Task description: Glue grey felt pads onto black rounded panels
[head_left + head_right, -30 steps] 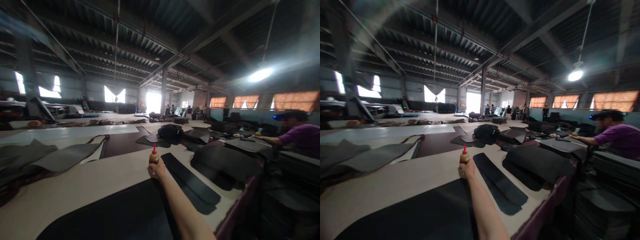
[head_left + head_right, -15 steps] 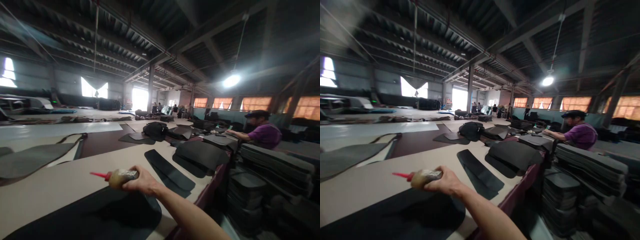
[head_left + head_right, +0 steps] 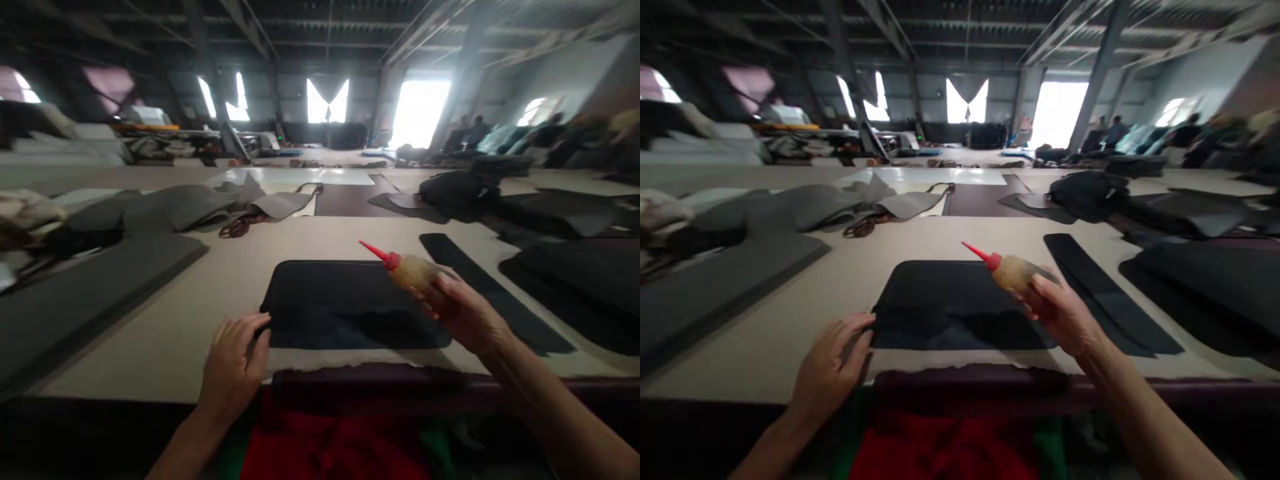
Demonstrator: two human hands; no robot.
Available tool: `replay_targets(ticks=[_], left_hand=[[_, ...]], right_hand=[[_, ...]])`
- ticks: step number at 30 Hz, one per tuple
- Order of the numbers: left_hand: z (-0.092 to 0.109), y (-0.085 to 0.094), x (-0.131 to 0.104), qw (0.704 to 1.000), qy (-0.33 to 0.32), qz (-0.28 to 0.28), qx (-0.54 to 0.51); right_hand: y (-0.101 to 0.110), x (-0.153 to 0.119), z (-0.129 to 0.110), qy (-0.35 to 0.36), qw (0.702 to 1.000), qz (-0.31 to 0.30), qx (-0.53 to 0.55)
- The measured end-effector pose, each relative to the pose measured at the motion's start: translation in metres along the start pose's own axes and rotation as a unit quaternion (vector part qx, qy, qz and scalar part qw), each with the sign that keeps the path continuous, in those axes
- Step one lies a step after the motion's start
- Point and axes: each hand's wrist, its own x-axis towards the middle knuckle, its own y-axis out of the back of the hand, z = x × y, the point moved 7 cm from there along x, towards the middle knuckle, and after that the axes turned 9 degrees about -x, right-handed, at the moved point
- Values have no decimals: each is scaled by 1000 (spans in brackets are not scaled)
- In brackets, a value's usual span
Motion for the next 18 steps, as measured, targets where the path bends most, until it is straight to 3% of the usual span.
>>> replay_targets(ticks=[5, 10, 14, 18], left_hand=[[-19, 0, 0, 997, 52, -59, -21], [-26, -15, -11, 993, 45, -113, 1], [-28, -19, -15, 992, 53, -113, 23], [-28, -16, -15, 994, 54, -94, 18]], right_hand=[[-18, -17, -4, 7, 995, -32, -93], [-57, -22, -13, 18, 958, -70, -276], [-93, -19, -9, 17, 933, -113, -341], [-127, -18, -12, 76, 899, -125, -412]])
